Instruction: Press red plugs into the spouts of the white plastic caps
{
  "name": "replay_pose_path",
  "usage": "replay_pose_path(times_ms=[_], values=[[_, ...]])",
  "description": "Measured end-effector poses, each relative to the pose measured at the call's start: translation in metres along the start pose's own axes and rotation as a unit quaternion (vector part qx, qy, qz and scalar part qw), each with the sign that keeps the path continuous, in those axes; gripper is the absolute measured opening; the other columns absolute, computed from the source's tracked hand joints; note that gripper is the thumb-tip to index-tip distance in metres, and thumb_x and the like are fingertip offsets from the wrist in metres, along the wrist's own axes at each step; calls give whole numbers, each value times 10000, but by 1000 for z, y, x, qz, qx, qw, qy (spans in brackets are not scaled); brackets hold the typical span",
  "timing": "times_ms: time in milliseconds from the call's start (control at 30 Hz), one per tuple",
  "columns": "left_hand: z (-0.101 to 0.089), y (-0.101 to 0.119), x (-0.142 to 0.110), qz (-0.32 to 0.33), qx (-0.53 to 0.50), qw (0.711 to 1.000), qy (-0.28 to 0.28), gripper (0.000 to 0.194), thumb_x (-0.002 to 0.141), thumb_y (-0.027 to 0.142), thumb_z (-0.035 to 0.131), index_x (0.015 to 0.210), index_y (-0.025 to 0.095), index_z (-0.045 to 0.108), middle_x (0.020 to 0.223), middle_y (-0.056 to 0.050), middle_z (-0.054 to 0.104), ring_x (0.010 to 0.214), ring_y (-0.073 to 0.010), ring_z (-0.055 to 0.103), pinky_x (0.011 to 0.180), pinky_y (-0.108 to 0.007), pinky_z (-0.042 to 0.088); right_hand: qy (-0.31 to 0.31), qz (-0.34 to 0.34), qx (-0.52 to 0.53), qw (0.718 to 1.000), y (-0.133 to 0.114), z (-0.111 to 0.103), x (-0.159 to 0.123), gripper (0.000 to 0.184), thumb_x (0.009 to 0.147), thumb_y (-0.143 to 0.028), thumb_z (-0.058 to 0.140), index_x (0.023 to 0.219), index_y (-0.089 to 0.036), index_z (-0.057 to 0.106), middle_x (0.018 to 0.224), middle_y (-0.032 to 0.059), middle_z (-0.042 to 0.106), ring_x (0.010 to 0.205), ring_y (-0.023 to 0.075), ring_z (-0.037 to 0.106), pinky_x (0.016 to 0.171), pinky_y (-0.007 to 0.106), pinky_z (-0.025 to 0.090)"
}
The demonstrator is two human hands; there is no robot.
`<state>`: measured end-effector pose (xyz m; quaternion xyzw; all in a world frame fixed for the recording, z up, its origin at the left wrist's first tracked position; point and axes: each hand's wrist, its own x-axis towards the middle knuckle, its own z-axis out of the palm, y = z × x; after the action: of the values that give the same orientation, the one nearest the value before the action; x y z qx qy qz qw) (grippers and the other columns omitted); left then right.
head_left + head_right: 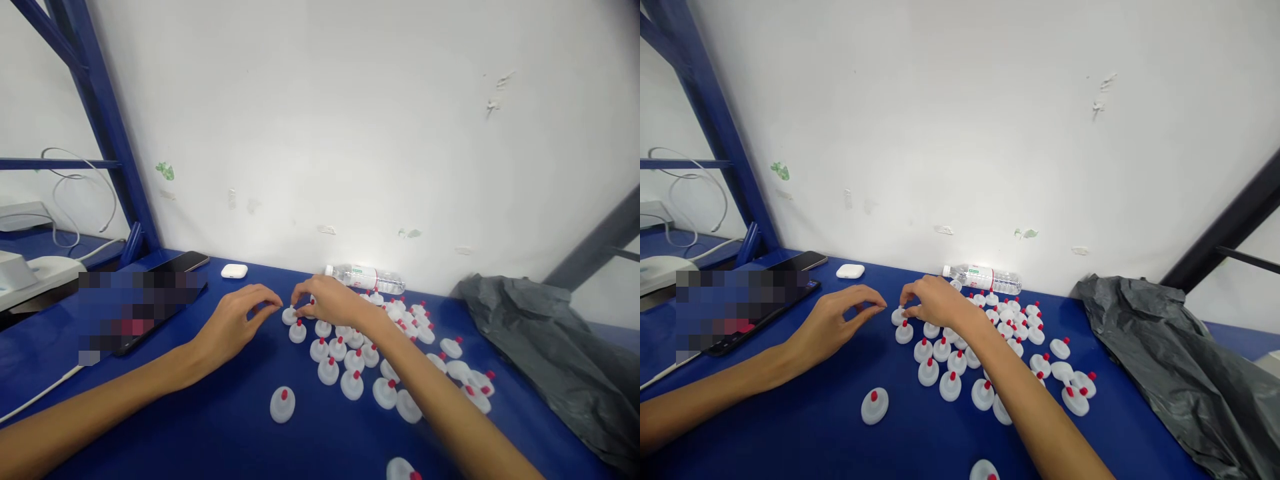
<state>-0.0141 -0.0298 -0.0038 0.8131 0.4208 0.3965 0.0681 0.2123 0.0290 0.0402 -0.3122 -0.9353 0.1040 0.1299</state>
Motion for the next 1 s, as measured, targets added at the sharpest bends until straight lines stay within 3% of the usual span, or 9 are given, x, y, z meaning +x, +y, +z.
replay_pose_path(times_ms=[267, 433, 767, 1000], values=[[0, 2, -1, 14, -13, 1000, 20, 113, 986, 235, 595, 961, 236, 705, 948, 7, 721, 830, -145, 641, 725, -253, 491, 26, -15, 28, 999, -3, 6, 4, 41, 933, -226, 697, 937, -204, 731, 961, 37, 759, 903, 190, 687, 774, 287, 462], [-4, 6, -1, 16, -23, 997, 71, 94, 977, 252, 622, 992, 245, 715, 973, 2, 735, 838, -153, 638, 733, -262, 507, 53, -30, 36, 997, -16, 4, 3, 51, 948, -231, 657, 957, -212, 703, 954, 28, 758, 908, 179, 697, 782, 277, 467], [-7, 7, 2, -68, -58, 994, 66, 141, 953, 342, 642, 978, 234, 730, 939, -10, 748, 785, -171, 658, 733, -304, 515, 87, -26, 4, 996, -31, 1, 6, 67, 942, -270, 685, 943, -212, 718, 898, 17, 741, 806, 160, 656, 713, 273, 417], [-6, 12, 4, -75, -119, 987, 75, 135, 920, 347, 691, 918, 221, 740, 924, -17, 741, 836, -185, 669, 743, -307, 524, 103, -32, -17, 994, -33, 1, 6, 64, 936, -256, 693, 911, -204, 722, 857, 9, 727, 794, 155, 637, 710, 273, 396]])
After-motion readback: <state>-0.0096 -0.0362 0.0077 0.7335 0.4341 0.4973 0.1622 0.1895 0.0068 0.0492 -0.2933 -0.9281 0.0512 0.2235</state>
